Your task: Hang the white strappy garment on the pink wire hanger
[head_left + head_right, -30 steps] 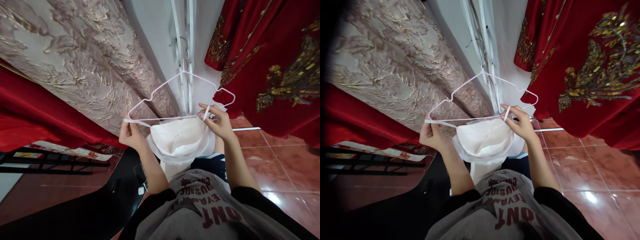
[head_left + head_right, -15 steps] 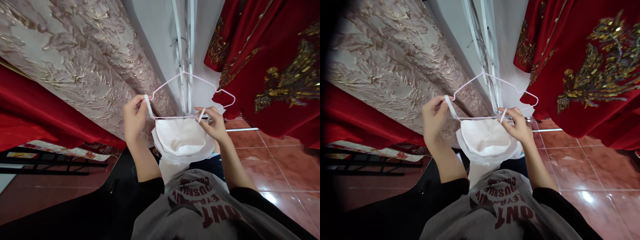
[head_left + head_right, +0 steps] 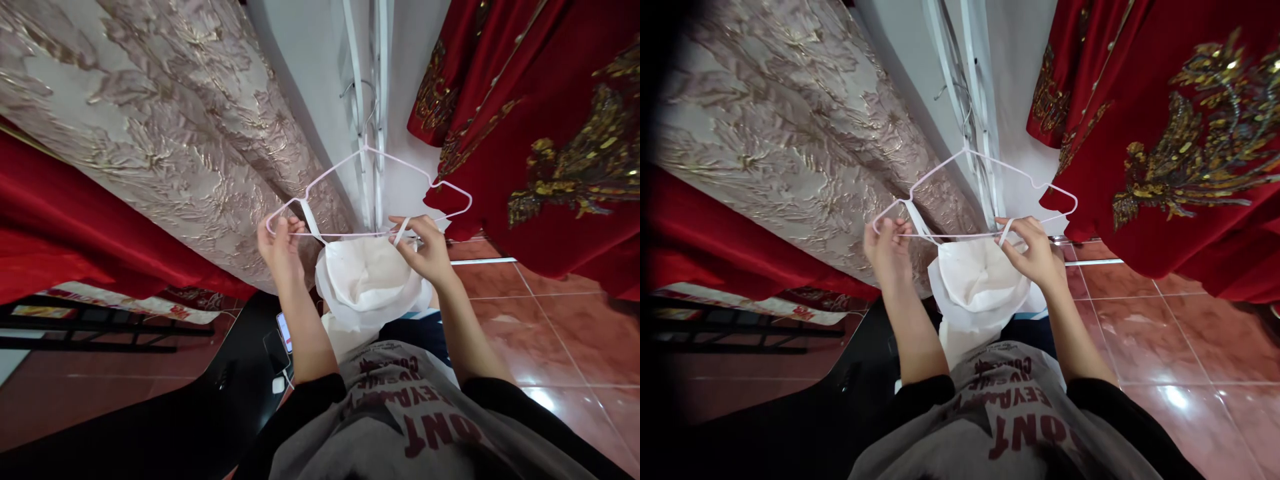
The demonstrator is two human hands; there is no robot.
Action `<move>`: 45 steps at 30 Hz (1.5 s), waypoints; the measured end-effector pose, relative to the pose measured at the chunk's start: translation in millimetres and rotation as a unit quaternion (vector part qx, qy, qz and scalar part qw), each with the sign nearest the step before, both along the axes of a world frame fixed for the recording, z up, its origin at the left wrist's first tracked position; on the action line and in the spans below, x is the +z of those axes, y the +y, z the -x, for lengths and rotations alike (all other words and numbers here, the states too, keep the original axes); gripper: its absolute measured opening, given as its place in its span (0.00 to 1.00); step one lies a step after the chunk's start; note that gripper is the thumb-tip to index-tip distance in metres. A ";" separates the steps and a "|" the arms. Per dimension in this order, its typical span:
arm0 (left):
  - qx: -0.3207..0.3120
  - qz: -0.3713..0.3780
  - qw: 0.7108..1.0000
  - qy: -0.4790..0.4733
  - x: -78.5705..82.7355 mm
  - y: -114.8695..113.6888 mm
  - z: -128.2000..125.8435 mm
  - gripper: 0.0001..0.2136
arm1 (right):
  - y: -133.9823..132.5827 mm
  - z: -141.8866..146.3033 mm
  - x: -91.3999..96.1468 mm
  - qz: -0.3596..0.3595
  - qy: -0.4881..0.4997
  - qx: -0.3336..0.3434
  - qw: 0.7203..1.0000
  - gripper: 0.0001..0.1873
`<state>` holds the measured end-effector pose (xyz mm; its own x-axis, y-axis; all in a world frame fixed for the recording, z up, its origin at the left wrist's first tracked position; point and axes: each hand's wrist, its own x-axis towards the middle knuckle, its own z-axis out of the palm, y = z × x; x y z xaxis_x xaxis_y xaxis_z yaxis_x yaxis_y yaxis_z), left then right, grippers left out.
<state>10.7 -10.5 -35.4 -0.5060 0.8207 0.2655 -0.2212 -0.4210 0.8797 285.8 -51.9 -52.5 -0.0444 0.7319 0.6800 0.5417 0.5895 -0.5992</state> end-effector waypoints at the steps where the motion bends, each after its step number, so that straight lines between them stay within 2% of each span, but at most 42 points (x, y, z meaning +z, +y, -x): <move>1: -0.020 0.003 0.999 -0.039 -5.9 -2.5 -7.7 0.18 | -1.3 2.9 -0.1 -0.003 0.000 0.000 1.000 0.13; 3: -0.058 0.012 0.995 -0.075 -14.6 -8.8 -24.5 0.19 | -3.8 8.5 -2.0 -0.015 0.005 -0.004 1.000 0.14; 5: -0.063 0.001 0.995 -0.079 -18.7 -15.3 -38.8 0.19 | -4.2 9.4 -7.2 -0.025 0.024 -0.010 0.999 0.17; 7: -0.064 -0.015 0.996 -0.065 -18.8 -20.3 -47.0 0.18 | -0.6 0.8 -15.2 -0.048 0.076 -0.044 0.995 0.18; 9: -0.074 -0.019 0.996 -0.046 -16.6 -23.5 -49.0 0.18 | 7.1 -18.9 -23.1 -0.091 0.154 -0.118 0.977 0.18; 11: -0.078 -0.013 0.996 -0.035 -14.0 -25.7 -47.6 0.18 | 16.3 -45.5 -26.1 -0.131 0.228 -0.201 0.944 0.21; 13: -0.073 -0.002 0.997 -0.032 -13.0 -27.4 -46.0 0.17 | 23.4 -70.9 -20.6 -0.130 0.261 -0.230 0.928 0.21; 15: -0.069 0.007 0.997 -0.026 -14.4 -28.2 -46.0 0.17 | 25.9 -86.9 -6.0 -0.054 0.240 -0.177 0.953 0.16; 18: -0.061 0.012 0.998 -0.014 -18.8 -26.7 -49.3 0.17 | 24.0 -88.8 25.1 0.031 0.137 -0.108 0.984 0.11; 21: -0.038 0.024 0.999 -0.019 -21.4 -23.4 -53.9 0.17 | 24.0 -77.7 48.8 0.005 0.026 -0.121 0.992 0.11; 23: -0.024 0.038 0.999 -0.030 -21.1 -21.8 -55.5 0.16 | 26.6 -71.3 54.3 -0.013 -0.024 -0.128 0.991 0.14; 27: -0.026 0.039 0.998 -0.035 -19.3 -22.0 -54.2 0.15 | 27.4 -58.9 50.3 -0.022 -0.053 -0.136 0.989 0.17; 30: -0.037 0.033 0.998 -0.039 -19.4 -23.9 -54.3 0.16 | 19.5 -39.3 47.3 -0.080 -0.027 -0.121 0.989 0.17; 32: -0.048 0.036 0.997 -0.043 -20.2 -25.0 -56.4 0.16 | 13.9 -22.2 44.3 -0.101 -0.020 -0.061 0.993 0.15; 33: -0.052 0.037 0.997 -0.044 -20.8 -25.4 -57.6 0.17 | 12.1 -14.0 41.3 -0.087 -0.028 -0.012 0.996 0.15; 35: -0.058 0.034 0.997 -0.040 -22.3 -26.4 -58.8 0.16 | 11.3 -0.9 31.8 -0.018 -0.079 0.087 0.993 0.16; 36: -0.062 0.033 0.997 -0.035 -23.1 -27.3 -58.2 0.16 | 12.0 3.4 25.6 0.017 -0.111 0.114 0.987 0.16; 37: -0.069 0.035 0.997 -0.027 -24.0 -28.7 -56.5 0.16 | 12.9 6.1 19.0 0.041 -0.138 0.119 0.982 0.16; 39: -0.103 0.052 0.993 0.008 -24.7 -33.8 -49.7 0.15 | 14.3 7.7 6.5 0.047 -0.159 0.077 0.983 0.15; 41: -0.175 0.079 0.979 0.070 -22.4 -42.3 -38.7 0.15 | 13.5 6.8 -2.2 0.025 -0.141 0.026 0.989 0.14; 43: -0.249 0.101 0.954 0.131 -14.7 -52.3 -26.1 0.15 | 11.1 6.1 -6.2 0.006 -0.118 0.003 0.993 0.13; 45: -0.285 0.103 0.941 0.154 -1.2 -59.7 -14.8 0.16 | 9.0 6.5 -6.4 0.000 -0.105 0.001 0.994 0.12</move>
<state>25.5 -70.2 -36.6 0.1056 0.9853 0.1342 -0.0808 -0.1260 0.9887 279.3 -42.9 -58.8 -0.1871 0.7311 0.6562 0.6532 0.5915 -0.4727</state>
